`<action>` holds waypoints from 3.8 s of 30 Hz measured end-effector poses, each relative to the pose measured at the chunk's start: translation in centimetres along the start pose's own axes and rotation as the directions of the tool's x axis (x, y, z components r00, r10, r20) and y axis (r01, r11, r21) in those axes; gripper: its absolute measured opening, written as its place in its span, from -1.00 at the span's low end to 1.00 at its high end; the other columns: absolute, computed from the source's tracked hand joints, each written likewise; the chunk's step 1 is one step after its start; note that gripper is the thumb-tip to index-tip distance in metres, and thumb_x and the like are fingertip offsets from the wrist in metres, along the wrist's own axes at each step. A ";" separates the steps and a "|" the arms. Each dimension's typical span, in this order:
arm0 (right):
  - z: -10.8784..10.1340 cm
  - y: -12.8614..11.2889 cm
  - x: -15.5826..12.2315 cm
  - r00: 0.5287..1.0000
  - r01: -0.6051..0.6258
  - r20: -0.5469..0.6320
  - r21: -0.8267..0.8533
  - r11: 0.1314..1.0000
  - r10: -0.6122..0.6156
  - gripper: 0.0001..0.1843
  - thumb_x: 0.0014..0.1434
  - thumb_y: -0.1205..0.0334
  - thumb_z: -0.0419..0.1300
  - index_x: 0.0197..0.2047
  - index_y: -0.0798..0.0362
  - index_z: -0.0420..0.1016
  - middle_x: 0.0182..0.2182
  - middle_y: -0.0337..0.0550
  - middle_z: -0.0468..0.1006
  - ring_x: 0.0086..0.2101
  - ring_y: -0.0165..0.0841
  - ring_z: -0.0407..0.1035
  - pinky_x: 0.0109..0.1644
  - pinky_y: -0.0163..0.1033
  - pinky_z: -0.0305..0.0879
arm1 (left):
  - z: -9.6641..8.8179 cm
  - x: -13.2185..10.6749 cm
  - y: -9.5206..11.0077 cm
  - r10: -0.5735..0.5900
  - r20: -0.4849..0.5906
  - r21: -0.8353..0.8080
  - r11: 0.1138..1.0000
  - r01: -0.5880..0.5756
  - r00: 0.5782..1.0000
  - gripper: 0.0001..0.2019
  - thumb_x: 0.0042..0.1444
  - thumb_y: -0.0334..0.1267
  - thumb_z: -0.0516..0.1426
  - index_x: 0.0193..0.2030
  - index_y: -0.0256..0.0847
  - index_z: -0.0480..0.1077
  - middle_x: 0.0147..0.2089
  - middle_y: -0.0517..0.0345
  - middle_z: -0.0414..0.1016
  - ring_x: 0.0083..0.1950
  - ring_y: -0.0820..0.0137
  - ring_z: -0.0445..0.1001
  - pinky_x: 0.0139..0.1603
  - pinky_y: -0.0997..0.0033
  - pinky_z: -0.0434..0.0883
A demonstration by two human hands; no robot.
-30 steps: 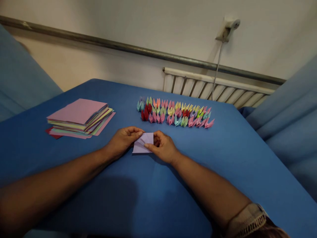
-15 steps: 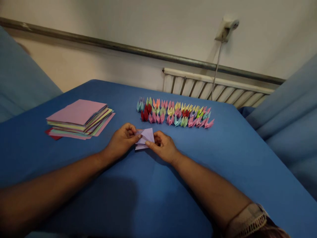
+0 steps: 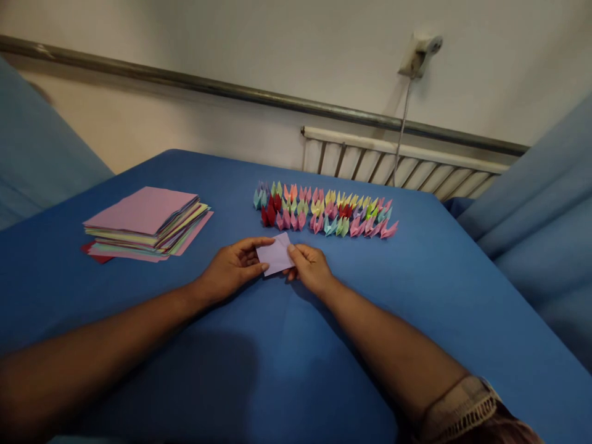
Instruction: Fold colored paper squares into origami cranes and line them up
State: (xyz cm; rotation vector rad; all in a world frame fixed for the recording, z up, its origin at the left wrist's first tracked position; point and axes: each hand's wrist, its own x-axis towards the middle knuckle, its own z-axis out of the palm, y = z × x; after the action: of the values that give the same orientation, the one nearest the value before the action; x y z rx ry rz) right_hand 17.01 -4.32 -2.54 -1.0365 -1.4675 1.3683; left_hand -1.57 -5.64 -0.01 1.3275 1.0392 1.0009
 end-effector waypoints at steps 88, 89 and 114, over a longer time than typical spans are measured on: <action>0.8 0.6 -0.8 0.978 0.155 -0.064 -0.407 0.900 -0.197 -0.79 0.13 0.13 0.18 -0.47 0.00 0.30 -0.57 -0.34 0.33 -0.52 -0.43 0.20 -0.43 -0.30 0.10 | 0.1 -0.2 0.1 0.117 -0.110 0.290 0.954 -0.081 0.987 -0.65 -0.07 -0.39 0.15 -0.08 -0.24 0.40 -0.05 0.02 0.54 0.01 0.22 0.51 0.08 0.17 0.42; 0.8 0.6 -0.9 0.978 0.160 -0.058 -0.416 0.895 -0.202 -0.80 0.13 0.14 0.18 -0.46 0.00 0.30 -0.56 -0.33 0.34 -0.52 -0.43 0.20 -0.43 -0.30 0.11 | 0.1 -0.1 0.0 0.109 -0.116 0.272 0.959 -0.074 0.987 -0.66 -0.07 -0.39 0.15 -0.08 -0.24 0.41 -0.06 0.02 0.55 0.00 0.23 0.51 0.08 0.17 0.42; -0.5 -0.4 -1.1 0.959 0.283 0.031 -0.161 0.945 -0.282 -0.81 0.21 0.19 0.11 -0.18 0.04 0.50 -0.35 -0.21 0.50 -0.40 -0.41 0.30 -0.31 -0.30 0.20 | -0.5 0.2 0.4 -0.023 -0.057 -0.075 0.997 0.018 0.998 -0.79 -0.01 -0.15 0.25 -0.33 -0.25 0.45 -0.04 0.01 0.58 -0.11 0.31 0.52 -0.02 0.27 0.39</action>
State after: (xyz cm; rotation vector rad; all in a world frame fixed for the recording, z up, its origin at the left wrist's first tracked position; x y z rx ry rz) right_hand 17.82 -5.28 -2.18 -0.8801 -1.6839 1.0623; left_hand -2.01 -5.28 0.39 1.2313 1.0466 1.0577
